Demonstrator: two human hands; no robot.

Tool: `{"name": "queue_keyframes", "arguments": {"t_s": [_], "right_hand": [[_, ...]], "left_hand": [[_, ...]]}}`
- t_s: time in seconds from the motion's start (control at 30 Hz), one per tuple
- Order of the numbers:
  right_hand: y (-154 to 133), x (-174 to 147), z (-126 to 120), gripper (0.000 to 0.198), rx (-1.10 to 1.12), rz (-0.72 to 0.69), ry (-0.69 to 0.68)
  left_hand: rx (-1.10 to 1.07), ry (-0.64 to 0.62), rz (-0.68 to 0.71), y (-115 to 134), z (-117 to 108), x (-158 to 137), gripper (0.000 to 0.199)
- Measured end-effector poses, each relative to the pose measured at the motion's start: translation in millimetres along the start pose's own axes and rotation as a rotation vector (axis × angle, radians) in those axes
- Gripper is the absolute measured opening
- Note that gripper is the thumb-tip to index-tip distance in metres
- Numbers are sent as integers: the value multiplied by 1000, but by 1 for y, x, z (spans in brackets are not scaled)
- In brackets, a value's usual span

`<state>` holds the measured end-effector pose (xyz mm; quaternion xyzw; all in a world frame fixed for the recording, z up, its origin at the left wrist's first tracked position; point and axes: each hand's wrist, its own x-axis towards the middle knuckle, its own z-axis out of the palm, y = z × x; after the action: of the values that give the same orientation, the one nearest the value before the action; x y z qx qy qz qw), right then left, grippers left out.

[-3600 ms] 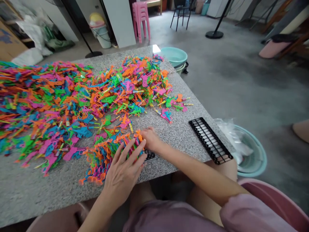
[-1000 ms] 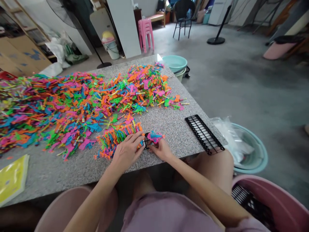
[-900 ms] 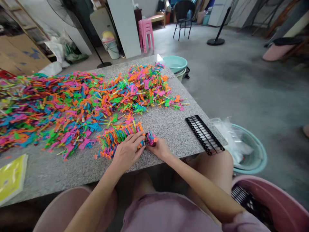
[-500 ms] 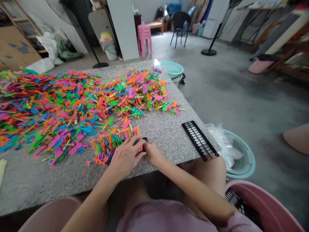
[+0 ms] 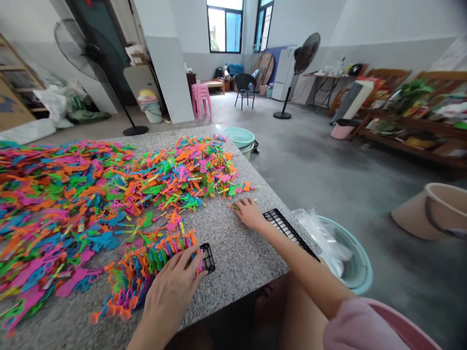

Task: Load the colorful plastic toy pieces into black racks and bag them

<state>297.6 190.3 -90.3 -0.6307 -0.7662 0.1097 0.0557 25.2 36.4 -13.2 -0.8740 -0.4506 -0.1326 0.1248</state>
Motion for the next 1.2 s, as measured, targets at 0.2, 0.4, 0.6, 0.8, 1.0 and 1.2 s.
{"name": "queue_keyframes", "arguments": {"t_s": [0.2,0.4,0.6,0.8,1.0,1.2], "right_hand": [[-10,-40,-9,47,-153,-184,40],[-23,-42,-20,27,-380,-497,-94],[-34,-59,-8,27,-263,-593,-68],[-38,-61,8,17,502,-264,-76],[-110,-54,38,20,1117,-128,-90],[-136,-48,30,22,597,-202,-84]], "left_hand": [[-30,-59,-36,3,-3,2,24],[-82,-100,-33,-1,-11,0,26],[-89,-151,14,-7,-18,-2,32],[-51,-134,17,-5,-20,-2,31],[-34,-120,21,-4,-21,-1,31],[-40,-129,17,-4,-22,-1,30]]}}
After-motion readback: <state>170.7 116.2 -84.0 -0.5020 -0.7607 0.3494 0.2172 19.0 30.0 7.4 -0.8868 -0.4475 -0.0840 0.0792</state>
